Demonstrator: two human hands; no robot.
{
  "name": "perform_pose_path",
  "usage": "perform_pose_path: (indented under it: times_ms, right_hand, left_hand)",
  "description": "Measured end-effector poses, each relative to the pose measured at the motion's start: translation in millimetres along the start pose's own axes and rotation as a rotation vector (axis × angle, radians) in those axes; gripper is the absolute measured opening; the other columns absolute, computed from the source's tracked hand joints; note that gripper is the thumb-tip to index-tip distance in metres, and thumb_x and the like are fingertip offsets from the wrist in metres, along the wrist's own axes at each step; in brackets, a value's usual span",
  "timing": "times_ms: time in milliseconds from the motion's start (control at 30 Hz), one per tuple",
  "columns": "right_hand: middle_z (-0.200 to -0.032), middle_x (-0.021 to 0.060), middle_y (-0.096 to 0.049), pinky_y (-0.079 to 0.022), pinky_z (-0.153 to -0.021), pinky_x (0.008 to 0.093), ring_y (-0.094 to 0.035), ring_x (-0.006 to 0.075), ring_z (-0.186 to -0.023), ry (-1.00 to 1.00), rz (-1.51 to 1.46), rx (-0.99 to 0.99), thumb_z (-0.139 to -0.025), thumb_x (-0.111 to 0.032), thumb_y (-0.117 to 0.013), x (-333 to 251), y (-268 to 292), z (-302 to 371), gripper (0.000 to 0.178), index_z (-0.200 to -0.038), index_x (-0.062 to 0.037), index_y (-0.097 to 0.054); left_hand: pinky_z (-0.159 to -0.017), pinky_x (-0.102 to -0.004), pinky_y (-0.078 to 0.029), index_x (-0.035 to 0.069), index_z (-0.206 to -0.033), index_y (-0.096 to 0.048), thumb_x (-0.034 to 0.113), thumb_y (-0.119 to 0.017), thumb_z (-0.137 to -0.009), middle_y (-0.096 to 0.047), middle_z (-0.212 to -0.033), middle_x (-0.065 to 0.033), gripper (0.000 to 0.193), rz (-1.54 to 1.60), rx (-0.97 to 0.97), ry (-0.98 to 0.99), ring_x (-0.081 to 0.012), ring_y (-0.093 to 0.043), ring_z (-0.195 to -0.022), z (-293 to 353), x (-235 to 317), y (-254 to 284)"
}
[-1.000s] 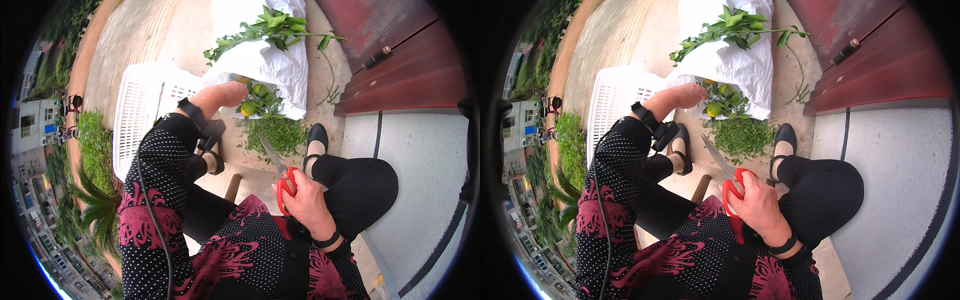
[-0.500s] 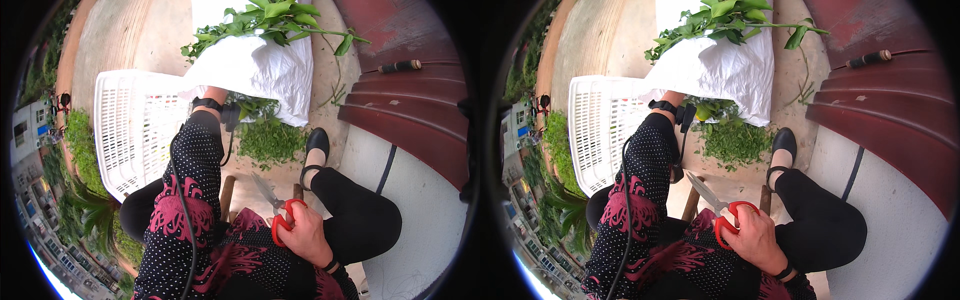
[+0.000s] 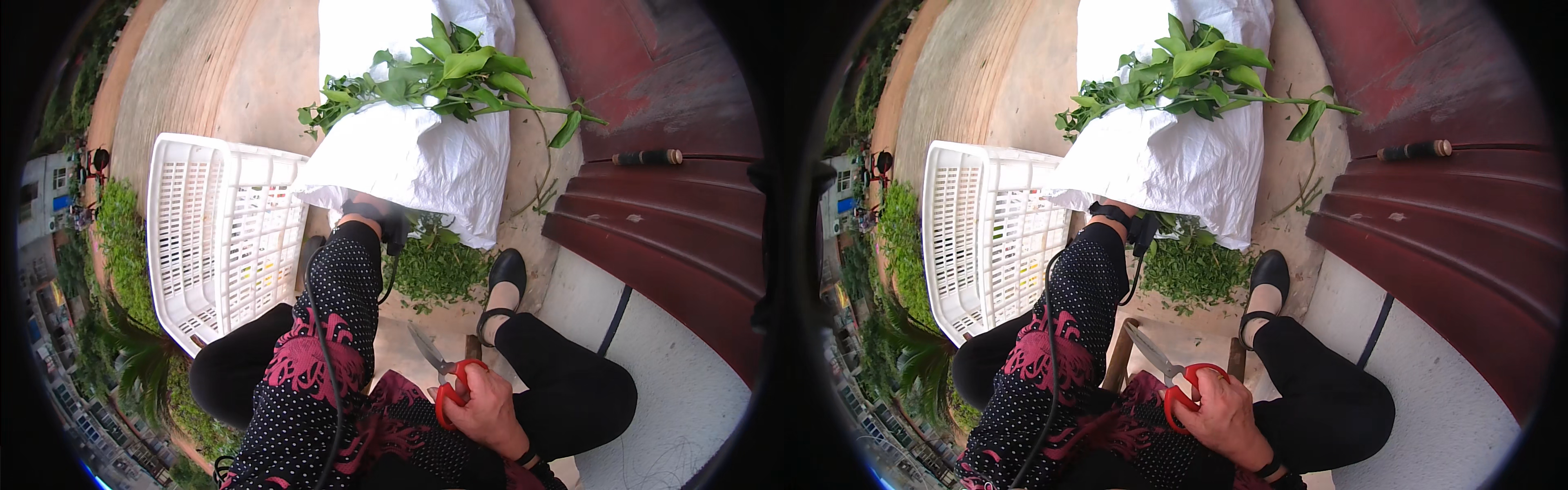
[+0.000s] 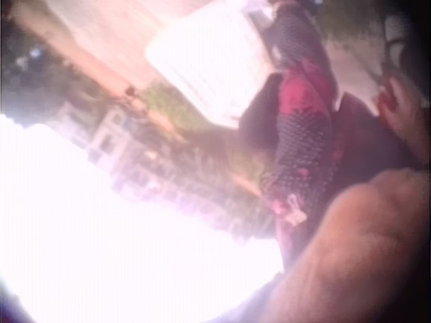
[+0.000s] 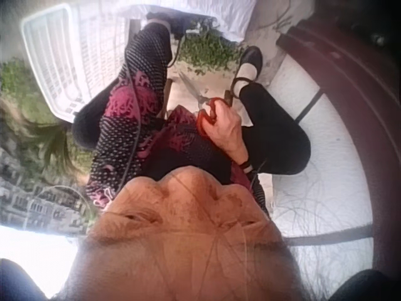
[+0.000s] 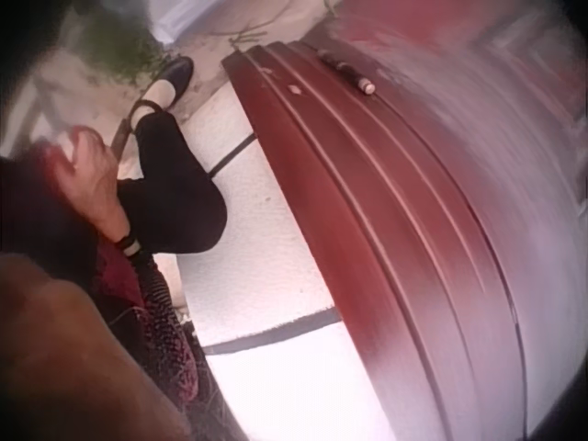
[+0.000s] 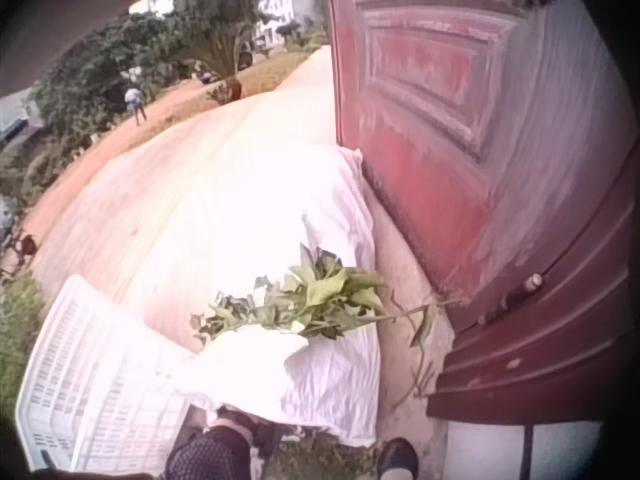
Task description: The person trims leaves from branches using red-handled scissors, then cuts several citrus fruits in half and places them into a white plastic basket.
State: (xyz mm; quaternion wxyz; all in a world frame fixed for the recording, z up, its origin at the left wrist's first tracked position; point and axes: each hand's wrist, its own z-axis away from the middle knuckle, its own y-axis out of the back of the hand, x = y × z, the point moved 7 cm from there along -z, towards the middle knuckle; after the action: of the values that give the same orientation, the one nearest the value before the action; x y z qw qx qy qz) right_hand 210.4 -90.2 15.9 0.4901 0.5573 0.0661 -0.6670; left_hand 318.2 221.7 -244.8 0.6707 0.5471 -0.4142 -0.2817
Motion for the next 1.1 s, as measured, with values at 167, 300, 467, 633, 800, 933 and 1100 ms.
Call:
perform_pose_path:
  times_ms: [167, 300, 467, 633, 800, 933, 1100]
  right_hand:
    - [-0.068, 0.0081, -0.058, -0.046, -0.059, 0.0393, -0.06, 0.0285, -0.061, 0.001, 0.045, -0.029, -0.077, -0.022, -0.081, -1, 1, 1, 0.036, -0.096, -0.0012, -0.058]
    - [-0.068, 0.0088, -0.059, -0.047, -0.06, 0.0393, -0.06, 0.029, -0.061, 0.011, 0.079, -0.02, -0.077, -0.022, -0.08, -3, -3, 9, 0.036, -0.096, -0.0009, -0.058]
    - [-0.07, 0.0102, -0.061, -0.049, -0.062, 0.0399, -0.061, 0.0295, -0.064, 0.086, 0.094, 0.046, -0.078, -0.023, -0.08, -12, -7, 21, 0.037, -0.098, -0.0003, -0.058]
    - [-0.068, 0.0124, -0.06, -0.049, -0.059, 0.0417, -0.061, 0.0315, -0.061, 0.093, 0.028, 0.121, -0.081, -0.026, -0.078, -17, -11, 35, 0.037, -0.098, 0.0008, -0.058]
    - [-0.067, 0.0087, -0.057, -0.046, -0.057, 0.0289, -0.054, 0.0129, -0.059, 0.06, -0.105, 0.198, -0.084, -0.015, -0.077, -13, -12, 46, 0.03, -0.1, 0.0026, -0.058]
    - [-0.073, -0.0011, -0.057, -0.041, -0.057, 0.0216, -0.046, 0.0031, -0.062, -0.081, -0.427, 0.22, -0.094, -0.012, -0.067, 5, -20, 47, 0.015, -0.101, -0.0014, -0.059]
    - [-0.075, -0.0026, -0.057, -0.05, -0.065, 0.0212, -0.048, 0.0021, -0.052, -0.04, -0.844, 0.146, -0.098, -0.021, -0.062, 8, -22, 54, 0.019, -0.105, -0.004, -0.059]
  left_hand:
    - [-0.095, -0.0436, -0.047, 0.002, -0.119, -0.064, 0.024, -0.058, -0.089, -0.063, -0.123, -0.0178, 0.037, 0.041, 0.036, 0.018, -0.0371, -0.058, -0.114, -1, 4, 2]
    - [-0.095, -0.0437, -0.047, 0.002, -0.119, -0.063, 0.025, -0.058, -0.089, -0.063, -0.123, -0.0178, 0.038, 0.109, 0.09, -0.004, -0.0374, -0.058, -0.113, -6, 12, 13]
    - [-0.095, -0.0438, -0.047, 0.001, -0.118, -0.063, 0.025, -0.059, -0.089, -0.063, -0.123, -0.0178, 0.038, 0.334, 0.13, -0.076, -0.0378, -0.059, -0.113, 15, 33, 46]
    - [-0.087, -0.0339, -0.053, -0.002, -0.131, -0.05, 0.015, -0.088, -0.067, -0.066, -0.114, -0.016, 0.077, 0.994, -0.006, 0.318, -0.0277, -0.067, -0.095, 81, 35, 63]
    - [-0.095, -0.0311, -0.049, 0.002, -0.137, -0.047, 0.002, -0.082, -0.075, -0.063, -0.118, -0.0077, 0.071, 1.833, -0.304, 0.258, -0.017, -0.061, -0.108, 165, 82, 100]
    - [-0.099, -0.0333, -0.048, 0.004, -0.139, -0.046, -0.003, -0.081, -0.072, -0.061, -0.121, -0.0074, 0.076, 2.083, -0.473, 0.096, -0.0187, -0.061, -0.11, 211, 106, 148]
    - [-0.11, -0.0359, -0.041, 0.011, -0.137, -0.051, -0.006, -0.081, -0.07, -0.048, -0.143, -0.0084, 0.075, 2.128, -0.53, -0.153, -0.0216, -0.051, -0.128, 243, 122, 200]
